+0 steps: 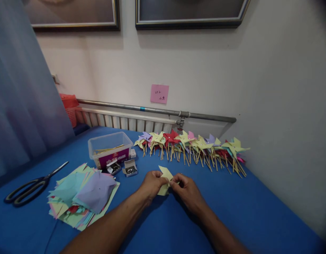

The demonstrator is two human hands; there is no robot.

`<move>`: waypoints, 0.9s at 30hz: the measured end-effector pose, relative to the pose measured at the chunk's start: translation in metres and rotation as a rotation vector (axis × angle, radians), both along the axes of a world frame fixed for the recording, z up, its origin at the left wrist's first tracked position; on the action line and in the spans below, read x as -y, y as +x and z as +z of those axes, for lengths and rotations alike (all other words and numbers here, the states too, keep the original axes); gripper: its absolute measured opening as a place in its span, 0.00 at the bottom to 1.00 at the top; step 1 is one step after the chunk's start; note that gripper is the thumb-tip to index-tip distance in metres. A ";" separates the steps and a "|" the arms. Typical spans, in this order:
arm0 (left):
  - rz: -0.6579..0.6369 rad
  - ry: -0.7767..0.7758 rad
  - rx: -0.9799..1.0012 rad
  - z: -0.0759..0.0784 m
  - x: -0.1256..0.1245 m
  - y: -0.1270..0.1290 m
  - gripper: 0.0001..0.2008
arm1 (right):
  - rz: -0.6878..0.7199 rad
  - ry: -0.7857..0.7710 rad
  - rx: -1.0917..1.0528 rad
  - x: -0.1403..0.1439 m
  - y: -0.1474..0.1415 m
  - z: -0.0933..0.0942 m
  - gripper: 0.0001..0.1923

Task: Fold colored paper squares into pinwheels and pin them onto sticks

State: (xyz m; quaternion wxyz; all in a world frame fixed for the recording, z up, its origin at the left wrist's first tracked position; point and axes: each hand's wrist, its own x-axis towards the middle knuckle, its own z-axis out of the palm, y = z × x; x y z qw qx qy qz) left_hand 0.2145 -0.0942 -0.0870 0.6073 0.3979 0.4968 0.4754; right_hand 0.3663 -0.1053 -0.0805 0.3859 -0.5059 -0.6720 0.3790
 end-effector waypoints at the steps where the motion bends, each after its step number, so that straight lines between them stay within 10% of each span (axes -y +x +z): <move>1: -0.003 -0.002 0.019 0.000 -0.001 -0.001 0.05 | -0.001 -0.019 -0.038 0.000 -0.001 0.000 0.12; 12: 0.055 -0.030 0.262 -0.007 -0.007 -0.005 0.10 | 0.123 -0.058 -0.381 0.002 -0.006 -0.008 0.34; 27: 0.272 -0.007 0.350 -0.010 -0.009 -0.004 0.11 | -0.013 0.608 0.424 0.019 -0.018 -0.016 0.18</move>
